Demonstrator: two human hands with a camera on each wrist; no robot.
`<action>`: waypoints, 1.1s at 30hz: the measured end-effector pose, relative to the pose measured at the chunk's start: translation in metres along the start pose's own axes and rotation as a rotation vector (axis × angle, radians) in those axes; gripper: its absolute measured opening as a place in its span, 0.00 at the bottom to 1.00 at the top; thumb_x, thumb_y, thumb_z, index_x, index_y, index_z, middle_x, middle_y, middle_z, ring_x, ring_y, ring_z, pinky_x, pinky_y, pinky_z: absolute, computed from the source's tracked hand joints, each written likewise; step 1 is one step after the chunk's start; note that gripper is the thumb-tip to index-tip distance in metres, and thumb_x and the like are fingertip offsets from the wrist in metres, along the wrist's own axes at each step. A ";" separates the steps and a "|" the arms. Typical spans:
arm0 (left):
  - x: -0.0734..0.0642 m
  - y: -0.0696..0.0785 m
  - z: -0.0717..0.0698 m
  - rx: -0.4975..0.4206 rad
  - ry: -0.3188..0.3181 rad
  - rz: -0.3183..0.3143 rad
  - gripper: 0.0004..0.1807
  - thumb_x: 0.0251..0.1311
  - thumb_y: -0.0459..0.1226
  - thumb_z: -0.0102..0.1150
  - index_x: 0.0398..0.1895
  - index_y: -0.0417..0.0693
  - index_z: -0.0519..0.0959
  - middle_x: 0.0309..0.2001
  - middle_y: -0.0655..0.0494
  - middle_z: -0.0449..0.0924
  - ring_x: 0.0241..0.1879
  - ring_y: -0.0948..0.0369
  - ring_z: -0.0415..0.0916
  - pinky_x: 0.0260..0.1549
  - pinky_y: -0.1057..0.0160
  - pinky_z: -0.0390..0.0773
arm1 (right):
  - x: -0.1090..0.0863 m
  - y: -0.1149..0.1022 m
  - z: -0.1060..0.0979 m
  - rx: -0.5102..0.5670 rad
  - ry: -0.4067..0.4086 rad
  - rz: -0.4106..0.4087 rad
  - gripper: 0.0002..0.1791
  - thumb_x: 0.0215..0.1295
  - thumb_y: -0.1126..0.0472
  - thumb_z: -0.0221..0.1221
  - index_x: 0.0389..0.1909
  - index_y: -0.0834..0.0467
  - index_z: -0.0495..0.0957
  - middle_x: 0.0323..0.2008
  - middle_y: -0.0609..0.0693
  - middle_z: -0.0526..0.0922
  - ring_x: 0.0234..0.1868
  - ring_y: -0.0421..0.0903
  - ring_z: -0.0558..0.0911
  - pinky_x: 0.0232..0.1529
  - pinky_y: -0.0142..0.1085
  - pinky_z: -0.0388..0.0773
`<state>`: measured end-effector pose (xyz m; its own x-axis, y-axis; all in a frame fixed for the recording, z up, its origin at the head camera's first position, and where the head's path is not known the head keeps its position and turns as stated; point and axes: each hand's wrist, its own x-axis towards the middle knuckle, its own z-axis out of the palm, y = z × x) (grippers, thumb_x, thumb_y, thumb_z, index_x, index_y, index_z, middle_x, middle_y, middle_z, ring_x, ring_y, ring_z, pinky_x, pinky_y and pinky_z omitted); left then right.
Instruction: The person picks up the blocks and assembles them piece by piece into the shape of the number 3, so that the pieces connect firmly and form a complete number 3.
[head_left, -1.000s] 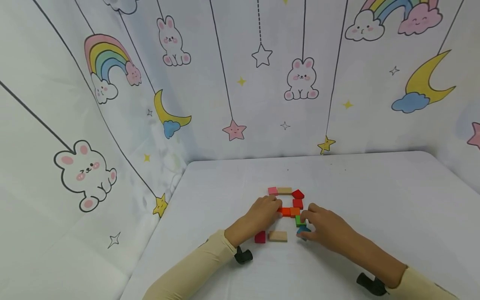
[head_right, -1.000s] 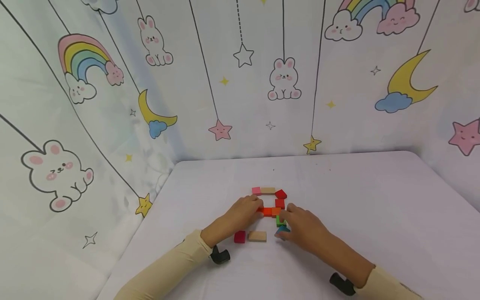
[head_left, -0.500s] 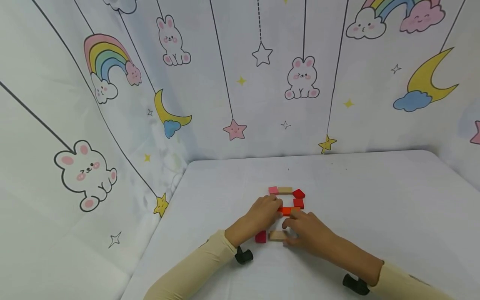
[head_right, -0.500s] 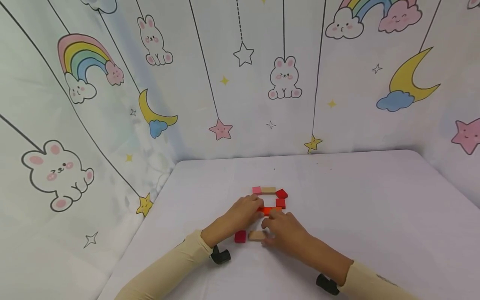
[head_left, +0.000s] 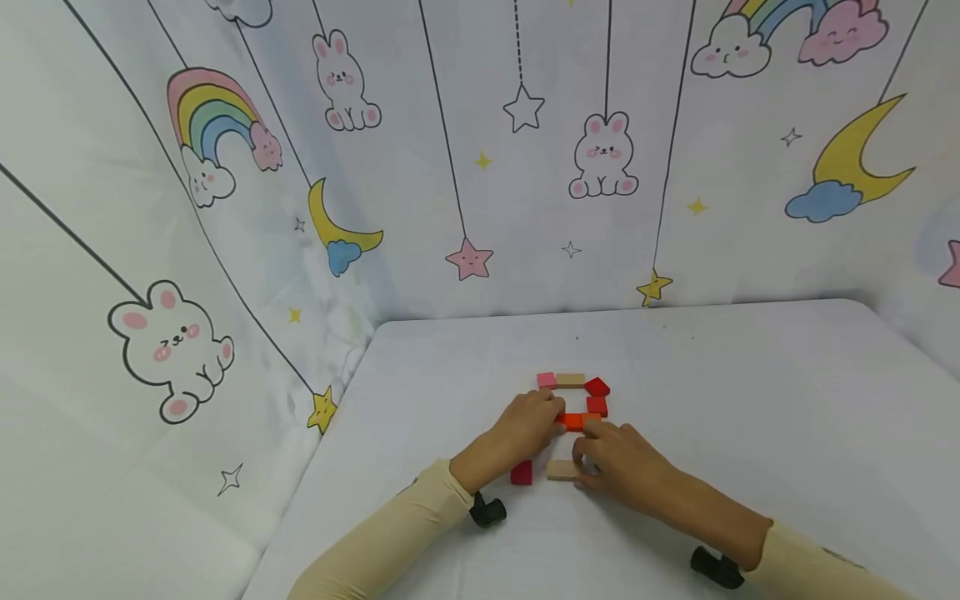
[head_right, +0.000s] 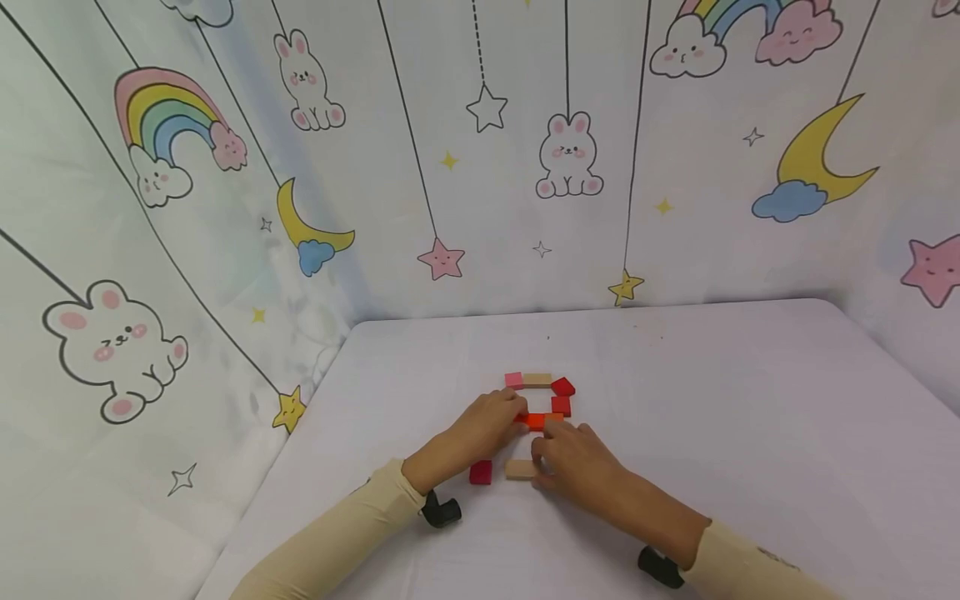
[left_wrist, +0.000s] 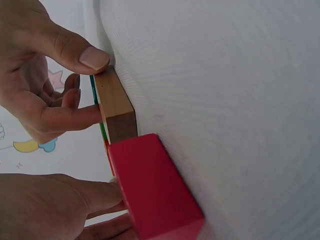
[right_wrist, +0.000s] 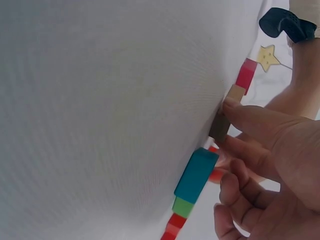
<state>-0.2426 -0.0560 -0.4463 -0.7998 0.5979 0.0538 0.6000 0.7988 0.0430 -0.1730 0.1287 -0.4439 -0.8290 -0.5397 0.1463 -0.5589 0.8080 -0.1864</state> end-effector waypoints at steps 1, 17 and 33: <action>0.000 0.000 0.000 0.000 0.001 0.000 0.09 0.72 0.45 0.67 0.46 0.50 0.83 0.43 0.57 0.82 0.40 0.61 0.78 0.48 0.64 0.81 | 0.000 0.001 0.000 0.005 -0.008 0.008 0.16 0.50 0.51 0.83 0.35 0.46 0.86 0.35 0.41 0.73 0.40 0.39 0.75 0.40 0.41 0.77; -0.003 0.000 -0.002 0.001 0.008 0.003 0.11 0.72 0.45 0.67 0.48 0.49 0.83 0.44 0.55 0.83 0.40 0.61 0.78 0.47 0.65 0.81 | -0.004 0.010 -0.001 0.043 -0.051 0.059 0.16 0.51 0.49 0.82 0.36 0.44 0.85 0.35 0.40 0.74 0.39 0.40 0.75 0.42 0.43 0.77; -0.001 0.000 0.000 0.002 0.001 -0.010 0.12 0.71 0.46 0.67 0.50 0.50 0.83 0.45 0.56 0.83 0.41 0.61 0.78 0.48 0.65 0.80 | -0.007 0.007 -0.005 0.026 -0.055 0.086 0.17 0.51 0.47 0.82 0.37 0.45 0.86 0.33 0.41 0.74 0.38 0.41 0.75 0.41 0.42 0.77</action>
<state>-0.2416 -0.0565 -0.4466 -0.8060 0.5894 0.0547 0.5916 0.8052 0.0416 -0.1711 0.1397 -0.4411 -0.8733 -0.4814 0.0754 -0.4854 0.8460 -0.2208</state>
